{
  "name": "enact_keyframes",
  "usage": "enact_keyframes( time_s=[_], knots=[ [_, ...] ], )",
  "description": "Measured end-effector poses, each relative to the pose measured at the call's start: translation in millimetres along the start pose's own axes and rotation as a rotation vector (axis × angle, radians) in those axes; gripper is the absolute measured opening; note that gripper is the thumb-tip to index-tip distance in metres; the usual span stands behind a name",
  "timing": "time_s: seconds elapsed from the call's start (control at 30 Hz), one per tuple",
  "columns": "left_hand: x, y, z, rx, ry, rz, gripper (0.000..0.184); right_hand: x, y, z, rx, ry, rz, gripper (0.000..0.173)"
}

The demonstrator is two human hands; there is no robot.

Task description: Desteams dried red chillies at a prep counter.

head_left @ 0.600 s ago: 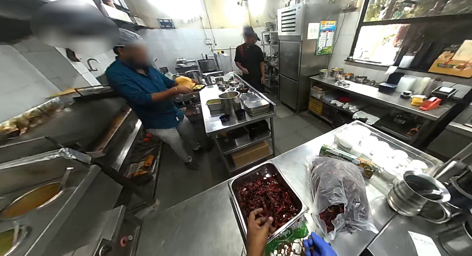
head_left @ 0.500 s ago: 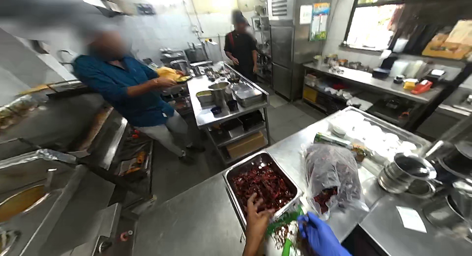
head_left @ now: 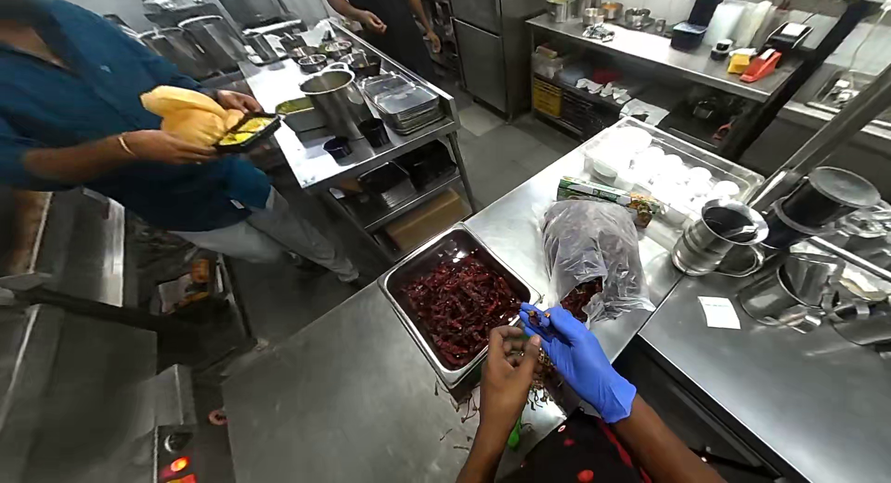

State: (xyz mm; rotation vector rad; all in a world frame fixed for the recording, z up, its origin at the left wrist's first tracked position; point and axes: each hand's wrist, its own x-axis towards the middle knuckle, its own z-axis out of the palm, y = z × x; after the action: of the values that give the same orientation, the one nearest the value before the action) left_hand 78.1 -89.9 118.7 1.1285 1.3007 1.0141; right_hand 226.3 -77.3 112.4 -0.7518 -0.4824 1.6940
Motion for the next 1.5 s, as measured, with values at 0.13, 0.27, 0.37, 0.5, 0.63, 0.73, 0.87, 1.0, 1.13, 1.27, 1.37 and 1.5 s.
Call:
enact_keyframes(
  time_s=[0.13, 0.27, 0.37, 0.5, 0.63, 0.73, 0.87, 1.0, 1.13, 1.27, 1.37, 1.5],
  knots=[
    [6, 4, -3, 0.027, -0.055, -0.02, 0.025, -8, 11, 3, -0.213, -0.008, -0.051, 0.032],
    [7, 4, -4, -0.145, -0.092, -0.007, 0.02, -9, 16, 3, -0.17, -0.022, -0.049, 0.03],
    [6, 4, -3, -0.163, -0.063, 0.002, 0.019, -10, 16, 2, -0.207, -0.051, -0.041, 0.027],
    [6, -2, -9, 0.144, 0.04, 0.156, 0.016, -12, 19, 0, -0.28, -0.038, -0.033, 0.027],
    [1, -1, -17, 0.729, 0.209, 0.495, 0.016, -4, 25, -17, -0.856, 0.095, -0.162, 0.032],
    [0, -2, -24, 0.883, 0.158, 0.585, 0.017, -5, 27, -24, -1.262, 0.115, -0.351, 0.042],
    [2, -10, -29, 0.933, 0.045, 0.633, 0.019, -9, 25, -18, -1.266, 0.024, -0.41, 0.032],
    [1, -9, -29, 0.832, 0.016, 0.612, 0.016, -7, 29, -17, -1.214, 0.028, -0.468, 0.023],
    [-1, -3, -28, 0.554, -0.007, 0.464, 0.01, -8, 33, -15, -1.014, 0.061, -0.374, 0.026],
    [0, -3, -24, 0.448, 0.025, 0.342, 0.011, -5, 44, -15, -1.176, 0.118, -0.445, 0.029],
    [0, -4, -21, 0.31, 0.019, 0.201, 0.009, -4, 46, -18, -1.321, 0.133, -0.525, 0.03],
    [2, -8, -17, 0.139, -0.056, 0.024, 0.027, -5, 46, -19, -1.137, 0.058, -0.472, 0.025]
  ],
)
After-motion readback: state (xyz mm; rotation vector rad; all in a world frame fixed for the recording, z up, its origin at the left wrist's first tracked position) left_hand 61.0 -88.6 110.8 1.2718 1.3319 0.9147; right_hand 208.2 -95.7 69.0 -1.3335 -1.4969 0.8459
